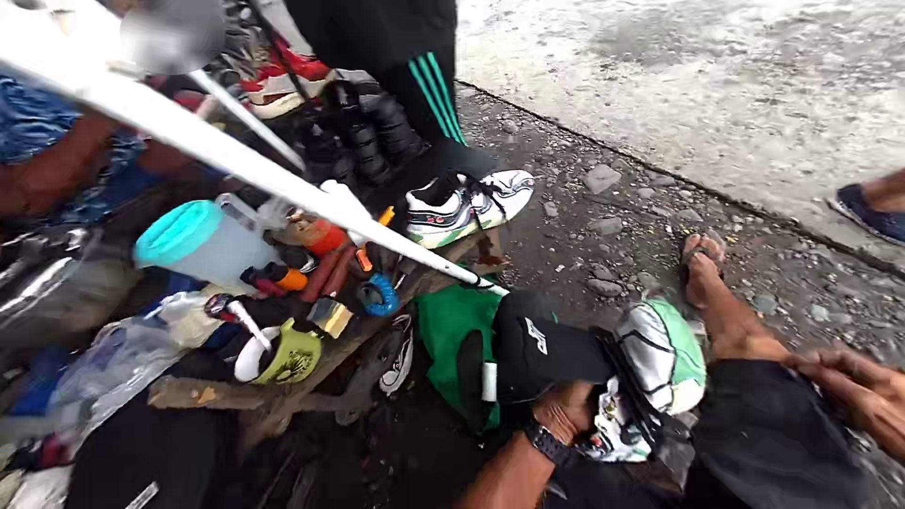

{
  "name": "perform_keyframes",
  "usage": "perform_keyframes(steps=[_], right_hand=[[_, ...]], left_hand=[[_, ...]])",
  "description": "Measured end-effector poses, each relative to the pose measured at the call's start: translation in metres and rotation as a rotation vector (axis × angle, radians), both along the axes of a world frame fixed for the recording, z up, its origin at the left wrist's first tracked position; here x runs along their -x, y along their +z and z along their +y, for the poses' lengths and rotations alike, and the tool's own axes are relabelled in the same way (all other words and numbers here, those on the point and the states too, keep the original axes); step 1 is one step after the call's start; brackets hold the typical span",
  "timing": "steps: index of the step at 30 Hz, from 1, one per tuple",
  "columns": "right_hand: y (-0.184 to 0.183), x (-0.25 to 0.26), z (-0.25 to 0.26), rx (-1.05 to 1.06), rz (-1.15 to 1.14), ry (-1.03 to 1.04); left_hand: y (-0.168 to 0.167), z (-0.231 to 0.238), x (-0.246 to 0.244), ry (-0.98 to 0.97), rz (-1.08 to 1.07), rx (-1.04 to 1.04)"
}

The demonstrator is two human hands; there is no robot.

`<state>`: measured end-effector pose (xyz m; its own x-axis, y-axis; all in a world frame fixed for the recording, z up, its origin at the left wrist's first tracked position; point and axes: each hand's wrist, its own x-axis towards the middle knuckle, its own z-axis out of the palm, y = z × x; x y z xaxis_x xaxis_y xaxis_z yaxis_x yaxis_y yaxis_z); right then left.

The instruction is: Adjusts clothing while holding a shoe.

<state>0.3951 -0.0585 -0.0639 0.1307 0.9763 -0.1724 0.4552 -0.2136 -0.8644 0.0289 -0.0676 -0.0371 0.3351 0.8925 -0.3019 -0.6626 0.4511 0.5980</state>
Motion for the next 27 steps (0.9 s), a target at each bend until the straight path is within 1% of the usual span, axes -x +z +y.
perform_keyframes(steps=[2, 4, 6, 9, 10, 13, 15, 18, 23, 25, 27], right_hand=[[0.002, 0.014, 0.002, -0.061, -0.030, -0.119], [0.002, 0.020, 0.006, -0.046, -0.041, -0.124], [-0.011, 0.018, -0.001, -0.017, -0.037, -0.137], [-0.028, 0.004, -0.008, -0.077, 0.000, -0.172], [-0.029, -0.001, -0.008, -0.076, 0.007, -0.166], [-0.021, -0.010, -0.003, -0.029, -0.028, -0.042], [-0.023, -0.017, 0.000, -0.041, -0.139, 0.074], [-0.020, -0.016, 0.000, -0.045, -0.365, 0.156], [0.003, 0.004, 0.003, 0.156, -0.590, 0.264], [0.006, 0.010, 0.008, 0.254, -0.636, 0.298], [0.004, 0.008, 0.013, 0.281, -0.644, 0.305]], left_hand=[[0.003, 0.002, 0.003, 0.003, 0.131, 0.090], [0.005, 0.004, 0.003, 0.012, 0.242, 0.108], [0.002, 0.004, 0.004, 0.004, 0.229, 0.034], [-0.006, 0.006, 0.001, 0.021, 0.201, -0.085], [-0.007, 0.007, 0.000, 0.030, 0.204, -0.111], [-0.011, 0.009, 0.000, 0.046, 0.189, -0.199], [-0.012, 0.008, 0.000, 0.044, 0.157, -0.218], [-0.013, 0.006, -0.001, 0.047, 0.139, -0.205], [-0.007, 0.002, 0.000, 0.018, 0.112, -0.207], [-0.009, 0.000, 0.004, -0.017, 0.060, -0.225], [-0.010, 0.000, 0.006, -0.052, -0.007, -0.245]])
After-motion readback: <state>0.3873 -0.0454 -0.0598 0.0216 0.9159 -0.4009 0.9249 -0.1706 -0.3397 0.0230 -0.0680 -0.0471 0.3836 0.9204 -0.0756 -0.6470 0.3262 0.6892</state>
